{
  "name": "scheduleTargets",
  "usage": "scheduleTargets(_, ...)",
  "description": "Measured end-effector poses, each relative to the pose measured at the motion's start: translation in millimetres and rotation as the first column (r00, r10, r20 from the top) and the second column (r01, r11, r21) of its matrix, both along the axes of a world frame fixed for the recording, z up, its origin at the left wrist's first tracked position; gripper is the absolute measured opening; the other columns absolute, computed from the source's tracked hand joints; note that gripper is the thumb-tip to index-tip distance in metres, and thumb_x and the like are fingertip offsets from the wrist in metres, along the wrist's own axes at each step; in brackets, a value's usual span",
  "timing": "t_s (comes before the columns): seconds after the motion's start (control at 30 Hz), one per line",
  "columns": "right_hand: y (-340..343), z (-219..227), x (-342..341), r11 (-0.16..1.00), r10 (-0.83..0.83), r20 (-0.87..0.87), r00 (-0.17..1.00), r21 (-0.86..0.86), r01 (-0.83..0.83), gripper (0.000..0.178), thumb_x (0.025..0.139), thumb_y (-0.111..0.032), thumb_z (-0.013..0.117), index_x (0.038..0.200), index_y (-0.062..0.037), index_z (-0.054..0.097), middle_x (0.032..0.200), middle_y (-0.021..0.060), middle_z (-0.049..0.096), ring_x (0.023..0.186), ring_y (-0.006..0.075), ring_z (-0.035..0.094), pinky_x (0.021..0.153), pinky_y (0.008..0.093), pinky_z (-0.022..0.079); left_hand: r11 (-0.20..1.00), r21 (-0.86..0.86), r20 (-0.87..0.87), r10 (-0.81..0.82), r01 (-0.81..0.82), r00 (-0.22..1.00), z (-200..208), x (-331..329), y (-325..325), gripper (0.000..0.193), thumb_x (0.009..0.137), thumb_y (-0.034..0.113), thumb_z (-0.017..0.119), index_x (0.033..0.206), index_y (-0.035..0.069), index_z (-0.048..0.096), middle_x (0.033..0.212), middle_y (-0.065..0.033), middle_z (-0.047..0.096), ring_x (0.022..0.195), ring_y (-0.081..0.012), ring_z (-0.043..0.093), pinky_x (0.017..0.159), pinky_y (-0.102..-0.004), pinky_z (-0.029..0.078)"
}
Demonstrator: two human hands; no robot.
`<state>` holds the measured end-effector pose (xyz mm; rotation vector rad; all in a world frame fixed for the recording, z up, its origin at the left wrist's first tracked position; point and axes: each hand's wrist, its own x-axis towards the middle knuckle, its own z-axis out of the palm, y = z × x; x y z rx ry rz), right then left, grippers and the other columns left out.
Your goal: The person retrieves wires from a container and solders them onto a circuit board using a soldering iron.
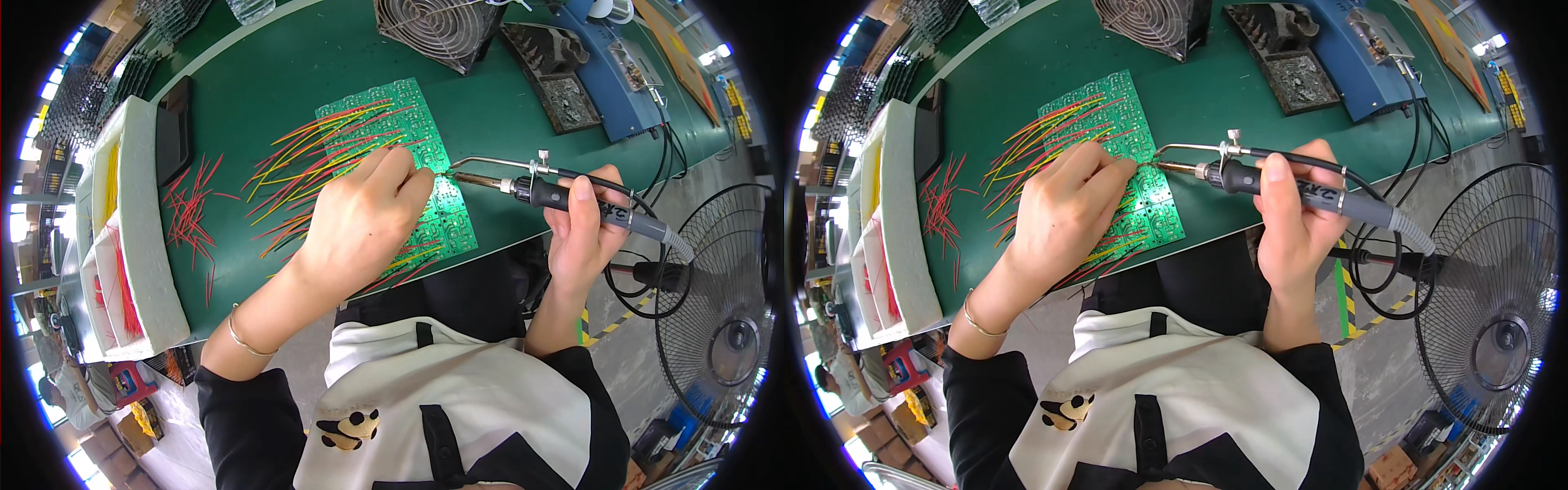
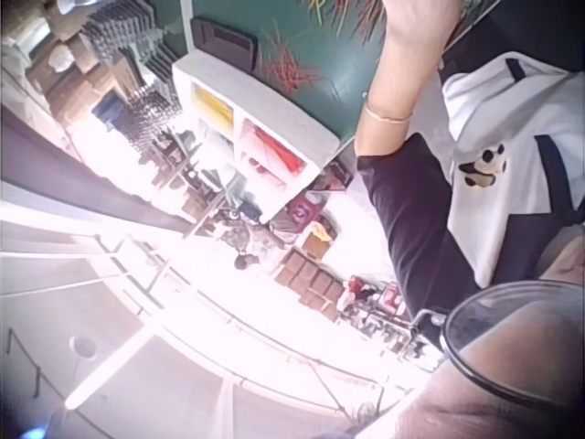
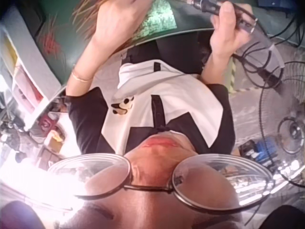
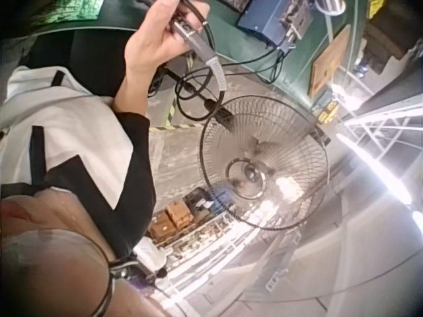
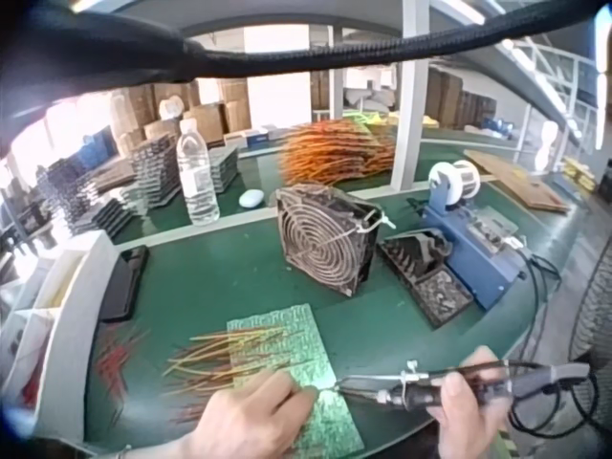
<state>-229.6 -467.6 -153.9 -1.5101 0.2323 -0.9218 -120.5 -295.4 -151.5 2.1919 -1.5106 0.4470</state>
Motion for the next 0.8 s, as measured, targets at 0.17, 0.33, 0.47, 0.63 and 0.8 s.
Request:
scheduleTargets(0.17, -1, 4, 0, 0.999, 0.012, -0.003, 1.000, -0.045, -0.013, 0.015, 0.087, -0.008, 0.045, 0.073, -0.0045, 0.042, 0.051, -0.0026, 0.035, 0.040, 0.0021, 0.029, 0.037, 0.0180, 0.022, 1.000, -0.009, -0.005, -0.006, 0.006, 1.000, -1, 0, -1, 0.013, 0.065, -0.002, 0.063, 0.077, 0.002, 0.060, 0.066, -0.0057, 0.046, 0.057, -0.0189, 0.052, 0.046, -0.0295, 0.043)
scheduleTargets(0.33, -6, 14, -3, 0.988, -0.133, 0.126, 0.983, 0.101, 0.121, 0.024, 0.091, -0.020, 0.040, 0.075, -0.0037, 0.044, 0.048, -0.0041, 0.029, 0.040, 0.0033, 0.024, 0.039, 0.0195, 0.020, 1.000, -0.007, 0.002, -0.010, 0.010, 1.000, -1, 0, -2, 0.013, 0.064, -0.003, 0.062, 0.077, 0.002, 0.060, 0.066, -0.0057, 0.046, 0.057, -0.0190, 0.052, 0.046, -0.0295, 0.043)
scheduleTargets(0.47, -14, 7, 0, 0.982, -0.170, 0.198, 0.965, 0.119, 0.149, 0.034, 0.094, -0.029, 0.038, 0.083, 0.0008, 0.049, 0.053, -0.0033, 0.030, 0.046, 0.0039, 0.026, 0.043, 0.0199, 0.021, 1.000, -0.007, 0.006, 0.001, -0.001, 1.000, 0, 2, 3, 0.013, 0.065, -0.002, 0.062, 0.077, 0.002, 0.060, 0.066, -0.0060, 0.047, 0.058, -0.0194, 0.052, 0.047, -0.0298, 0.044)
scheduleTargets(0.63, -19, -11, 4, 0.961, -0.143, 0.123, 0.982, 0.255, 0.108, 0.034, 0.094, -0.032, 0.040, 0.092, 0.0009, 0.051, 0.058, -0.0021, 0.035, 0.048, 0.0037, 0.027, 0.044, 0.0195, 0.020, 0.996, -0.013, -0.021, 0.085, -0.085, 0.996, 8, -7, 15, 0.028, 0.066, 0.009, 0.066, 0.092, 0.002, 0.057, 0.081, -0.0072, 0.051, 0.071, -0.0218, 0.054, 0.055, -0.0305, 0.048)
scheduleTargets(0.8, -25, -15, 9, 0.944, -0.052, 0.027, 0.998, 0.328, 0.040, 0.028, 0.093, -0.028, 0.043, 0.096, -0.0004, 0.050, 0.056, -0.0024, 0.035, 0.047, 0.0032, 0.028, 0.044, 0.0200, 0.021, 0.995, 0.028, -0.189, 0.100, -0.097, 0.977, 16, -44, 44, 0.070, 0.060, 0.032, 0.073, 0.116, -0.001, 0.046, 0.111, -0.0149, 0.045, 0.103, -0.0282, 0.047, 0.075, -0.0337, 0.048)
